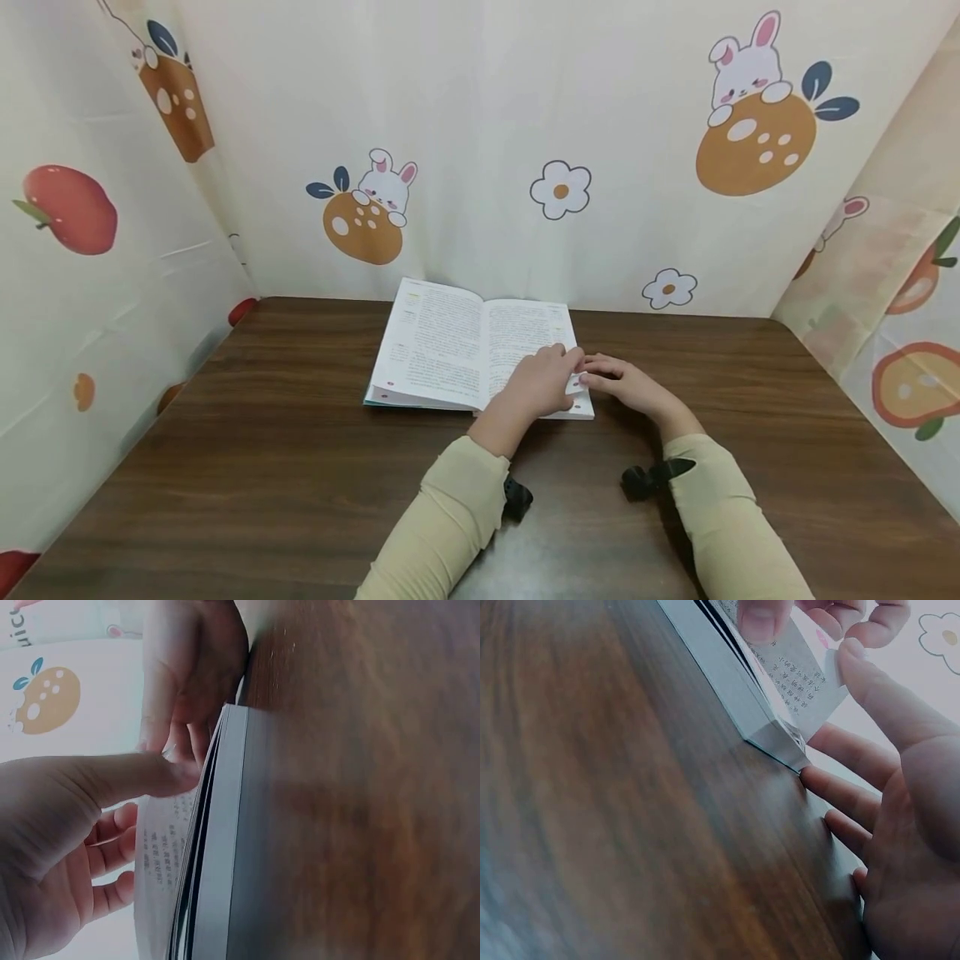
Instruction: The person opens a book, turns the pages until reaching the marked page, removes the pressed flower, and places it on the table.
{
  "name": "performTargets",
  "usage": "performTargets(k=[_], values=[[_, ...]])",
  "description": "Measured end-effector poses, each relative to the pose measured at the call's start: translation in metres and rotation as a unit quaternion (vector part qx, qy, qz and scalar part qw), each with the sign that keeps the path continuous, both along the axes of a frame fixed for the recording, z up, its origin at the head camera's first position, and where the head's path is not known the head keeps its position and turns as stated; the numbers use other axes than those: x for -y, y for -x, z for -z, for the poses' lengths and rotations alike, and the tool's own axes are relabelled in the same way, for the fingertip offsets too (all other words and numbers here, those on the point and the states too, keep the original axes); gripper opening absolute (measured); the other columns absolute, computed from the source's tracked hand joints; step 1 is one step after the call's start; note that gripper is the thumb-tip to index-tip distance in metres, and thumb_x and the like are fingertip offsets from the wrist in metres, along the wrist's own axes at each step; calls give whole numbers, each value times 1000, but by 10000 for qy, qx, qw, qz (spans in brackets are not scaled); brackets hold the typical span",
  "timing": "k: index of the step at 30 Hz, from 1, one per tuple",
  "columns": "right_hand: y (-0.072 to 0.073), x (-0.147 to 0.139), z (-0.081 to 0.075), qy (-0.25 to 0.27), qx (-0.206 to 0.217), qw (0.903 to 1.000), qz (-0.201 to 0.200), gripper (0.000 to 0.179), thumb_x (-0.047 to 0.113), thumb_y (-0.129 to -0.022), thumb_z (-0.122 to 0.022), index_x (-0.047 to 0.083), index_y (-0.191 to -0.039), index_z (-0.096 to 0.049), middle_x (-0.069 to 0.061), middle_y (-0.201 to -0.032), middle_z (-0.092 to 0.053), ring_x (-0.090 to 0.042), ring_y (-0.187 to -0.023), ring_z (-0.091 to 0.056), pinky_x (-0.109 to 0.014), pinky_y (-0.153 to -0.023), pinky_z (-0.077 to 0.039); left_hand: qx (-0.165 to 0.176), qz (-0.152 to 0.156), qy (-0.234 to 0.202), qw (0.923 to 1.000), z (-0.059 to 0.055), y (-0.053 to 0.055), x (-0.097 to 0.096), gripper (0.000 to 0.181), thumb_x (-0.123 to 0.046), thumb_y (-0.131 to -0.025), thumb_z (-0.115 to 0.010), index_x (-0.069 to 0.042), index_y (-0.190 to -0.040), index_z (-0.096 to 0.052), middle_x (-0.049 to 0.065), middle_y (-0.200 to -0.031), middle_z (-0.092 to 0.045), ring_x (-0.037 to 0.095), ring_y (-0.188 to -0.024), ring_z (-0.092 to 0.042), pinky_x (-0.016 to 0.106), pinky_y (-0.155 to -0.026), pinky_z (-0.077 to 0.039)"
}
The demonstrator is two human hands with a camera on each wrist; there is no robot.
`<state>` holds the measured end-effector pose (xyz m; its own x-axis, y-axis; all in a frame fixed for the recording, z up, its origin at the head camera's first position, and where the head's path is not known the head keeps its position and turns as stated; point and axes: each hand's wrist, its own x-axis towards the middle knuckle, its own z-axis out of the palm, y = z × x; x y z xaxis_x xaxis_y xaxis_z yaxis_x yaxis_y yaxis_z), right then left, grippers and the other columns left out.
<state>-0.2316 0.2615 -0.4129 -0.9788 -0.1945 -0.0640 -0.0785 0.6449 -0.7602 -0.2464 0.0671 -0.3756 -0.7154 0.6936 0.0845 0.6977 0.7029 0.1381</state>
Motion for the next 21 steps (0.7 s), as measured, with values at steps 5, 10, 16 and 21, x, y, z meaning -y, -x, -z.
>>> performTargets(k=[5, 10, 16, 21], values=[[-2, -7, 4, 294, 128, 9992, -252, 55, 32, -85, -66, 5, -131, -50, -22, -144, -30, -40, -134, -19, -60, -102, -16, 78, -8, -21, 10000, 2, -1, -2, 44, -33, -79, -72, -22, -115, -48, -3, -99, -51, 13, -83, -48, 27, -65, -42], [-4, -12, 5, 632, 266, 9952, -703, 90, 23, -75, -77, 8, -146, -24, -18, -146, -29, -36, -135, -16, -60, -103, -10, 90, -24, -183, 9998, -1, -2, -1, 17, -29, -84, -65, -22, -96, -55, -7, -86, -52, 10, -73, -47, 24, -60, -39], [-2, -12, 3, -22, 170, 9982, -582, 89, 32, -71, -80, 13, -143, -32, -18, -147, -25, -42, -135, -11, -62, -102, -9, -163, -134, -542, 9983, -11, -4, 5, 9, -29, -85, -63, -22, -91, -64, -12, -81, -56, 5, -69, -49, 22, -58, -40], [-2, -12, 1, -340, 219, 9981, -468, 85, 35, -71, -79, 13, -141, -36, -23, -148, -20, -49, -133, -5, -64, -100, -9, -568, -155, -848, 9947, -23, -7, 12, 9, -28, -84, -64, -22, -90, -65, -11, -78, -57, 5, -68, -51, 21, -56, -40]])
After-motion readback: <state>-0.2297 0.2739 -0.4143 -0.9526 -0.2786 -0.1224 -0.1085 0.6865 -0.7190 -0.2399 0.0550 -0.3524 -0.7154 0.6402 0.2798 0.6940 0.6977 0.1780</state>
